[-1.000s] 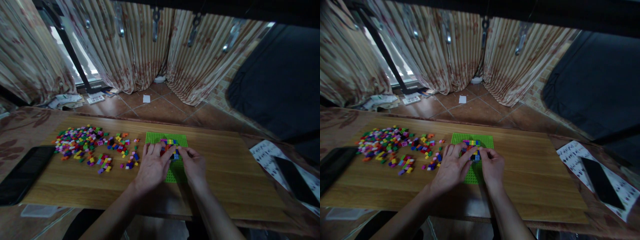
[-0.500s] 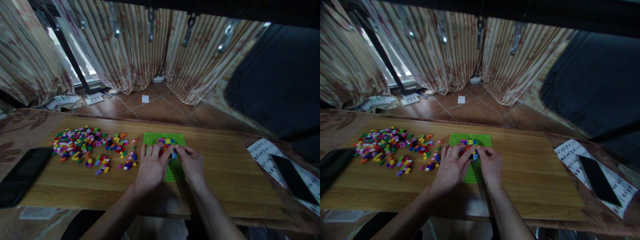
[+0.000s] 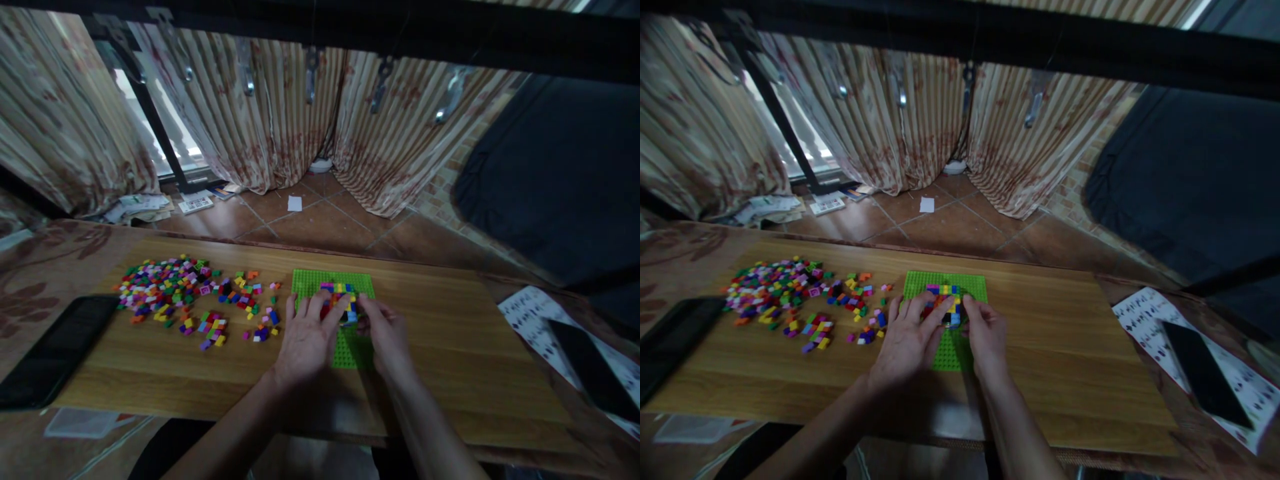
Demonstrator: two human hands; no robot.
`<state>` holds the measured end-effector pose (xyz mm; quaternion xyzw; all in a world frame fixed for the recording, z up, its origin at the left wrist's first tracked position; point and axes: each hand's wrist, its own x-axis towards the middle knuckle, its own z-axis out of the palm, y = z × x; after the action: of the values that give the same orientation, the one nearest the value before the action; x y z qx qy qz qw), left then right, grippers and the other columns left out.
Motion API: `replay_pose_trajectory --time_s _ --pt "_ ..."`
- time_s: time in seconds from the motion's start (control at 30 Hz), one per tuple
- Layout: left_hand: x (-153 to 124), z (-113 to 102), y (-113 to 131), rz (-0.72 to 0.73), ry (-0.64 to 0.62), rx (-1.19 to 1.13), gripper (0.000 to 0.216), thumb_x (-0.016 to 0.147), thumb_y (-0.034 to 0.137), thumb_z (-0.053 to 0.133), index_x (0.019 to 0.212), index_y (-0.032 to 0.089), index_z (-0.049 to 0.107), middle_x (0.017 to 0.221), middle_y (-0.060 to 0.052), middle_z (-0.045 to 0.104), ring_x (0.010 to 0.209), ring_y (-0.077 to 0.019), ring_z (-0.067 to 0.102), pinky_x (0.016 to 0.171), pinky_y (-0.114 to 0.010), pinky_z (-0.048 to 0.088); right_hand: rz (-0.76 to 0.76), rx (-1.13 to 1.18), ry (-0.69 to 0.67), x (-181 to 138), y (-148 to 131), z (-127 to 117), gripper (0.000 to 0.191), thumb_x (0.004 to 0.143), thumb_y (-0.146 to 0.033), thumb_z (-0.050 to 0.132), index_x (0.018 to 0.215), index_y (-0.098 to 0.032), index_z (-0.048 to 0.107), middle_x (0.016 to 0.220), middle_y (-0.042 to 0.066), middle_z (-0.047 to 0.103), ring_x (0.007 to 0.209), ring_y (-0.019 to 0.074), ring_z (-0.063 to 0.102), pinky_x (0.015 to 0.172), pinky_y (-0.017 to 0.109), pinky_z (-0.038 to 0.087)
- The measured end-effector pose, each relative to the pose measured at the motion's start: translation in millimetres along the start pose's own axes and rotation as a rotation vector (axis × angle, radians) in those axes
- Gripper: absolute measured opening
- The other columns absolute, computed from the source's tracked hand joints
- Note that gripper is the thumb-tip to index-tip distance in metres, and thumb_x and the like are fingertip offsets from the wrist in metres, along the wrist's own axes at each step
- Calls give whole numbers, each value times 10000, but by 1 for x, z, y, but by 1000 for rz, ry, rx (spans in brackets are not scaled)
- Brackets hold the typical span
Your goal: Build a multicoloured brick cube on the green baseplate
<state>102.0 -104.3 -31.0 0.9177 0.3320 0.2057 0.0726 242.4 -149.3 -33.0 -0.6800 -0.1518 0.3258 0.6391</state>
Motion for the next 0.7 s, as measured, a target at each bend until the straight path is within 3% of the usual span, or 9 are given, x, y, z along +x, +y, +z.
replay_pose_trajectory --time_s 0.13,0.33,0.5,0.6,0.7 --pt "-1 -4 -4 -1 64 -177 606 894 201 532 1474 289 381 1299 -114 549 1176 -288 522 1057 -568 329 -55 5 93 5 -2 -3 412 633 -564 738 712 -161 741 620 17 683 476 104 463 467 245 350" --pt "-3 -26 -20 -87 267 -478 498 887 181 529 1380 210 468 1247 -103 592 1142 -232 548 989 -400 449 -139 31 150 8 -3 -8 334 675 -490 726 713 -158 730 617 3 653 490 93 436 478 246 324" --pt "2 -37 -57 -341 395 -464 381 806 62 504 1150 172 627 1066 -72 649 945 -187 618 858 -322 510 -169 34 168 9 1 -12 277 705 -446 735 733 -171 728 656 -6 651 526 88 450 506 243 342" --pt "3 -44 -89 -531 376 -350 348 764 34 526 1049 162 679 1012 -69 667 881 -175 634 834 -297 516 -163 21 160 10 5 -12 265 722 -433 733 737 -169 730 669 -1 650 545 92 451 512 246 340" --pt "-1 -57 -118 -665 212 -202 326 767 26 520 982 164 724 966 -71 695 886 -186 650 858 -297 507 -146 23 168 10 5 -9 251 719 -414 739 728 -164 728 676 4 657 553 94 459 525 250 358"
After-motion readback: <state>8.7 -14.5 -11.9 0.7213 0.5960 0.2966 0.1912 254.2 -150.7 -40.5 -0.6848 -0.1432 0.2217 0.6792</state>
